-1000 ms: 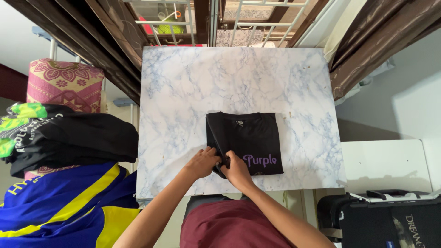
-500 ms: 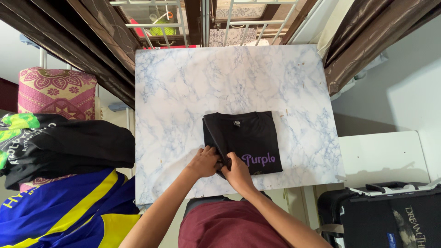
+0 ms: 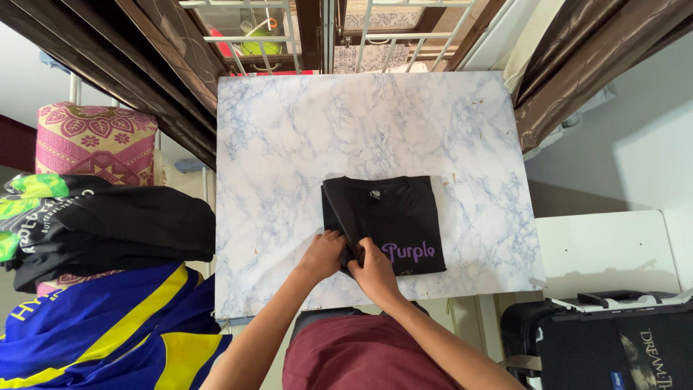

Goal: The person folds a black shirt on a marble-topped table and places it into an open suitcase.

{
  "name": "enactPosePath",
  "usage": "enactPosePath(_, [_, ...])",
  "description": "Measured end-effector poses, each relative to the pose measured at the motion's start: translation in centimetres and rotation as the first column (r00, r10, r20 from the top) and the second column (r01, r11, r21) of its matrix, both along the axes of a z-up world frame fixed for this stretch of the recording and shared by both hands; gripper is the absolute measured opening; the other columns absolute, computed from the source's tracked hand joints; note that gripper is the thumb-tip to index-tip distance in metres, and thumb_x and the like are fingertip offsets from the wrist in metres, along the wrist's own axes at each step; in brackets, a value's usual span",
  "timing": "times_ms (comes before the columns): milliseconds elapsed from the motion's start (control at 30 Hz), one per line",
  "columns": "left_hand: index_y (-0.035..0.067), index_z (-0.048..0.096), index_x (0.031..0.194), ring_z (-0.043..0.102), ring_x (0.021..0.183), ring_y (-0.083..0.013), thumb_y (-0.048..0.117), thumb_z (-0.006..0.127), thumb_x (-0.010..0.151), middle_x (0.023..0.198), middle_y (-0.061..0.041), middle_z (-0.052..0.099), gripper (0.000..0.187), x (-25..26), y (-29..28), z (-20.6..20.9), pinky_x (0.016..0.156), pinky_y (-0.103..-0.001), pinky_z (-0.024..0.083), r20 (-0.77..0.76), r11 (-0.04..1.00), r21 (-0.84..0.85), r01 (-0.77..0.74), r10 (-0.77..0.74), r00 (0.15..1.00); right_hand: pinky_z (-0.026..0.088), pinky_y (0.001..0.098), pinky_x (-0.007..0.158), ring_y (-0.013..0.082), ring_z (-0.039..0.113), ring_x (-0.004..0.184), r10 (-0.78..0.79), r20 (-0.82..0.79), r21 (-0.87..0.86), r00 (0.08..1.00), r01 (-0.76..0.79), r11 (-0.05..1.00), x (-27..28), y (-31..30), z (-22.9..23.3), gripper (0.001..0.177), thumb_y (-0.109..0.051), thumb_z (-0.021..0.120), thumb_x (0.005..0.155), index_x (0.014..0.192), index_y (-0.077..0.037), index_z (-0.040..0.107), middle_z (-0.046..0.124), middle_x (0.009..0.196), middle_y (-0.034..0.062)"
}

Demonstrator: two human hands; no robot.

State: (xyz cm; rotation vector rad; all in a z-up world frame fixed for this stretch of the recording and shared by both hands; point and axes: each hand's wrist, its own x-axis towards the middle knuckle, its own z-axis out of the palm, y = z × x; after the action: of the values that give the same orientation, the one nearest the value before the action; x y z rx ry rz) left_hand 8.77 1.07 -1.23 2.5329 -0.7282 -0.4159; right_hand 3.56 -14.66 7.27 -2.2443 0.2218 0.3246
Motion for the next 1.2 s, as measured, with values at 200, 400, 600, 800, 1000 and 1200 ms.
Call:
enactPosePath(200, [0.005,0.065,0.107,0.058,0.109,-0.0368,0.005,0.069,0.083,0.107,-0.014,0.061,0.024,-0.4,0.3,2.3,0.092,-0.048,0.047,0.040,0.968,-0.128,-0.214,0.220,0.975,0.055,0.0440,0.073,0.0329,0.072,0.083,0.033,0.029,0.000,0.999,-0.033,0.999,0.2,-0.3,-2.0,0.028,-0.012,0.071,0.085,0.106,-0.003,0.056,0.071,0.090,0.0150])
enactPosePath(400, [0.012,0.068,0.110,0.059,0.106,-0.0378,-0.007,0.059,0.081,0.106,-0.013,0.061,0.036,0.2,1.1,3.1,0.089,-0.048,0.050,0.076,0.906,-0.197,-0.375,0.396,0.915,0.055,0.0443,0.074,0.0330,0.072,0.082,0.043,0.001,0.018,0.999,-0.043,0.999,0.2,-0.4,-2.9,0.030,-0.013,0.071,0.085,0.109,-0.004,0.056,0.071,0.088,0.0149])
enactPosePath(600, [0.012,0.070,0.095,0.059,0.105,-0.0346,0.000,0.062,0.088,0.103,-0.010,0.061,0.016,1.6,1.7,2.8,0.089,-0.046,0.050,0.092,0.943,-0.122,-0.309,0.320,0.943,0.056,0.0417,0.072,0.0295,0.072,0.081,0.046,-0.026,0.033,0.999,-0.045,0.998,0.2,-0.4,-2.4,0.030,-0.012,0.071,0.085,0.109,-0.004,0.057,0.071,0.089,0.0130])
enactPosePath(800, [0.013,0.071,0.094,0.060,0.104,-0.0318,0.000,0.063,0.086,0.104,-0.009,0.062,0.017,2.6,1.5,3.0,0.090,-0.044,0.049,0.169,0.977,-0.095,-0.192,0.206,0.964,0.056,0.0390,0.071,0.0250,0.072,0.077,0.051,-0.098,0.053,0.994,-0.046,0.998,0.4,-0.4,-1.8,0.029,-0.012,0.071,0.086,0.110,-0.005,0.057,0.071,0.087,0.0103])
enactPosePath(1000, [0.008,0.068,0.106,0.059,0.101,-0.0323,0.003,0.065,0.082,0.103,-0.012,0.062,0.025,2.4,0.7,2.5,0.090,-0.044,0.047,0.253,0.988,-0.026,-0.153,0.154,0.955,0.055,0.0409,0.071,0.0273,0.071,0.077,0.065,-0.032,0.038,0.997,-0.063,0.997,0.4,-0.5,-2.4,0.029,-0.012,0.071,0.085,0.109,-0.004,0.057,0.070,0.087,0.0122])
enactPosePath(1200, [0.007,0.066,0.106,0.058,0.110,-0.0316,0.010,0.068,0.092,0.104,-0.010,0.064,0.014,1.1,0.4,1.1,0.098,-0.044,0.045,0.174,0.942,-0.192,-0.274,0.307,0.936,0.056,0.0408,0.071,0.0274,0.072,0.076,0.055,-0.066,0.060,0.996,-0.051,0.997,0.5,-0.7,-2.4,0.029,-0.013,0.070,0.086,0.110,-0.004,0.057,0.071,0.085,0.0124])
